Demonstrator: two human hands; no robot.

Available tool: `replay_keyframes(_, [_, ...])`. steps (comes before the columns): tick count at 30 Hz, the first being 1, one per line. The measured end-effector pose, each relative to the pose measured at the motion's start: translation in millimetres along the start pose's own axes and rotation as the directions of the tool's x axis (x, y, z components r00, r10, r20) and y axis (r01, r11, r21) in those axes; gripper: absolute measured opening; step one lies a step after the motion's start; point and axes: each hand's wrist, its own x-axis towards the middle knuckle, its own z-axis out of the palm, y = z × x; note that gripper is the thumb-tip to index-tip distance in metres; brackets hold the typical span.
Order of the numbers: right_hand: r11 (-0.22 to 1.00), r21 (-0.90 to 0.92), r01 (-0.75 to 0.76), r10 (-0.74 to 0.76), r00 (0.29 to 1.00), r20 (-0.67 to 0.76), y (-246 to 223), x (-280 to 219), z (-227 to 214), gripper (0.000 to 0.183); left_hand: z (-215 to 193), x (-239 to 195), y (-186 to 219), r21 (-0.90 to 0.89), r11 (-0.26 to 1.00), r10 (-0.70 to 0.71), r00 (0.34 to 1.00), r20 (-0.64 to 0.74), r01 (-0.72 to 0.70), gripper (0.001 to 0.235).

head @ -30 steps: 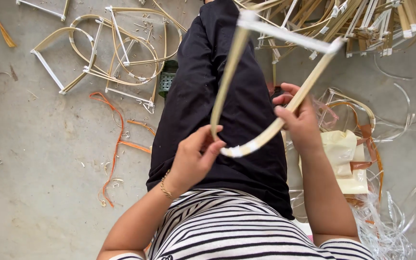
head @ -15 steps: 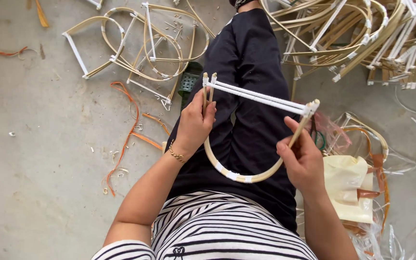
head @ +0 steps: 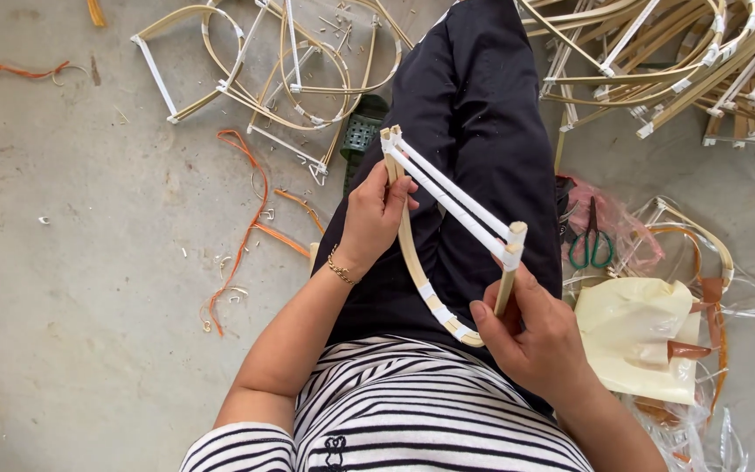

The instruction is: The recorder is assembling and trimming bamboo or wooden frames for furniture or household items.

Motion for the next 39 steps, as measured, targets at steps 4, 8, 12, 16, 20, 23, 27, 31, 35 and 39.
replay_keyframes(4, [1.0,-0.029,0.011,-0.011,1.0,-0.024,-8,7,-2,0.061,-4,3,-2,-0.167,0.98,-0.077,0.983,0.166,0.105,0.026])
replay_keyframes(8, [0.999,-0.013,-0.04,0.04,0.999,-0.019,-9,11,-3,0.06,-6,3,-9,-0.351,0.917,-0.099,0.96,0.262,0.19,0.035])
replay_keyframes(12, [0.999,0.011,-0.034,0.034,0.999,0.004,-6,15,2,0.061,1,4,-24,-0.344,0.904,-0.162,0.949,0.27,0.253,0.024])
replay_keyframes(16, [0.979,0.128,0.159,-0.177,0.974,0.14,-9,26,3,0.067,16,21,-39,-0.689,0.633,-0.292,0.933,0.21,0.353,0.018])
replay_keyframes(20, [0.967,0.234,0.103,-0.139,0.979,0.146,75,17,-6,0.052,13,42,-20,-0.668,0.599,-0.329,0.896,0.297,0.441,0.03])
replay_keyframes(23, [0.924,0.246,-0.294,0.33,0.936,-0.122,210,9,0,0.038,8,49,0,-0.523,0.691,-0.356,0.865,0.354,0.499,0.028])
replay_keyframes(27, [0.689,0.011,-0.725,0.714,0.675,-0.187,435,-77,62,0.034,9,39,-11,-0.385,0.627,-0.491,0.727,0.481,0.678,0.029])
replay_keyframes(31, [0.336,-0.339,-0.879,0.931,0.365,-0.023,442,-55,80,0.052,16,24,-13,-0.297,0.546,-0.548,0.602,0.581,0.783,0.031])
replay_keyframes(35, [0.404,-0.319,-0.857,0.874,0.464,-0.14,438,-61,88,0.034,29,16,-3,-0.243,0.547,-0.556,0.565,0.609,0.801,0.032])
replay_keyframes(39, [0.68,-0.111,-0.725,0.639,0.66,-0.395,441,-97,58,0.018,41,13,0,-0.186,0.574,-0.546,0.542,0.64,0.798,0.03])
